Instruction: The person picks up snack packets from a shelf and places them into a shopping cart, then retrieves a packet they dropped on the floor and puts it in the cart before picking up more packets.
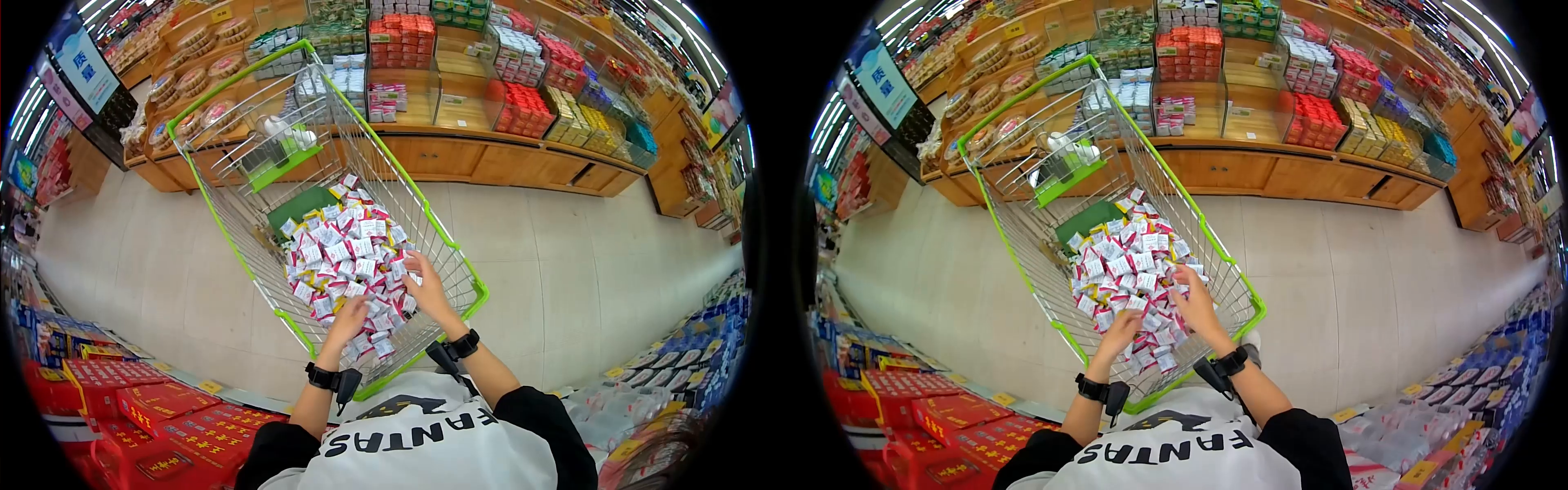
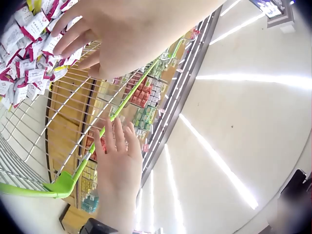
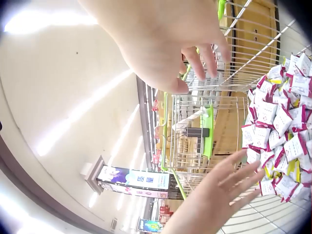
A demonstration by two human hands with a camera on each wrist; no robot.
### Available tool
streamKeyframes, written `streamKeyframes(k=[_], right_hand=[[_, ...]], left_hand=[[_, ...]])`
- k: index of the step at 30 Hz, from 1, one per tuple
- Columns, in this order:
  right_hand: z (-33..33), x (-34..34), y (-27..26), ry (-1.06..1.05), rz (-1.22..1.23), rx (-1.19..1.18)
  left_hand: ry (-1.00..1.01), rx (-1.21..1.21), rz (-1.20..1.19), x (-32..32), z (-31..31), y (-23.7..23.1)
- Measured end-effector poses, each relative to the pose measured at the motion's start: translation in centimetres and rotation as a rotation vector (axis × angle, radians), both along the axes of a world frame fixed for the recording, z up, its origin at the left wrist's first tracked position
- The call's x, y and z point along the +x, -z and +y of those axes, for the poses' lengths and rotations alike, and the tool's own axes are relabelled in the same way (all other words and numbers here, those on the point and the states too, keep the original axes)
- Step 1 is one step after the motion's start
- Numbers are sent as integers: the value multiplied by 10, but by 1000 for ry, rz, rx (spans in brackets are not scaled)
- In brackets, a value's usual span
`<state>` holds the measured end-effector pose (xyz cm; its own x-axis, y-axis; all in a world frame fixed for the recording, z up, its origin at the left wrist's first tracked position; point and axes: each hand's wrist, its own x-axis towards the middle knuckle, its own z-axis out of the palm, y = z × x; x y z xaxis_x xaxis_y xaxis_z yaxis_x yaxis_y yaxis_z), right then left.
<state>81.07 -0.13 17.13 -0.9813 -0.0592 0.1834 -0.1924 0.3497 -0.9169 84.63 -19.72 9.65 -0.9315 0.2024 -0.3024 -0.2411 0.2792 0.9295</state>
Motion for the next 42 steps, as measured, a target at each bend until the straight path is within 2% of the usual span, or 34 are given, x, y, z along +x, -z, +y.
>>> streamKeyframes(k=[1,2,4,6,9,10,12,13,15,16,18,20,21,22,23,24,26,27,29,30,32,33,35,37,39,42], right_hand=[[9,-6,1,-5,-40,-71],[19,-13,2,-10,-80,-140],[39,-21,-10,10,-28,-114],[65,-33,-16,-8,-107,-146],[118,-61,-7,-65,-62,-104],[139,-66,-4,-105,-79,-69],[187,-87,2,-120,-75,-38],[211,-92,1,-141,-74,-43],[255,-93,0,-154,-85,-58],[278,-97,-3,-138,-127,-69],[320,-107,-3,-129,-174,-73],[344,-118,14,15,-229,-242],[348,-124,21,3,-239,-245],[350,-130,27,80,-228,-292],[349,-135,30,156,-216,-338],[344,-140,32,140,-224,-343],[327,-146,36,-25,-331,-297],[317,-148,37,-38,-336,-302],[297,-150,37,-260,-313,-48],[287,-151,35,-268,-313,-45],[270,-153,31,-504,-165,191],[265,-157,29,-507,-164,202],[255,-164,25,-809,-231,315],[248,-176,34,-882,-243,410],[242,-190,41,-963,-246,512],[229,-216,40,-1032,-113,672]], left_hand=[[-23,91,12,-1,7,19],[-25,88,15,-4,17,10],[140,-36,-34,-9,43,-16],[182,-70,56,-24,69,-14],[84,6,51,-53,118,-23],[7,-139,143,-66,138,-29],[-181,-321,470,-94,170,-6],[-182,-325,465,-102,185,1],[-394,-415,273,-116,213,-9],[-393,-414,276,-124,219,-12],[-441,-473,44,-132,214,-13],[-501,-463,68,-131,218,-5],[-561,-451,102,-130,220,-1],[-574,-458,92,-128,222,2],[-556,-596,42,-127,226,-6],[-536,-733,-8,-128,229,-14],[-577,-757,-59,-128,236,-28],[-593,-739,-61,-128,238,-31],[-620,-774,-36,-128,238,-27],[-627,-772,-40,-128,238,-29],[-546,-827,-66,-127,239,-38],[-495,-862,-121,-128,238,-44],[-439,-885,-135,-127,236,-49],[-352,-914,-143,-127,230,-46],[-364,-877,-149,-126,229,-47],[-399,-807,-160,-131,227,-49]])
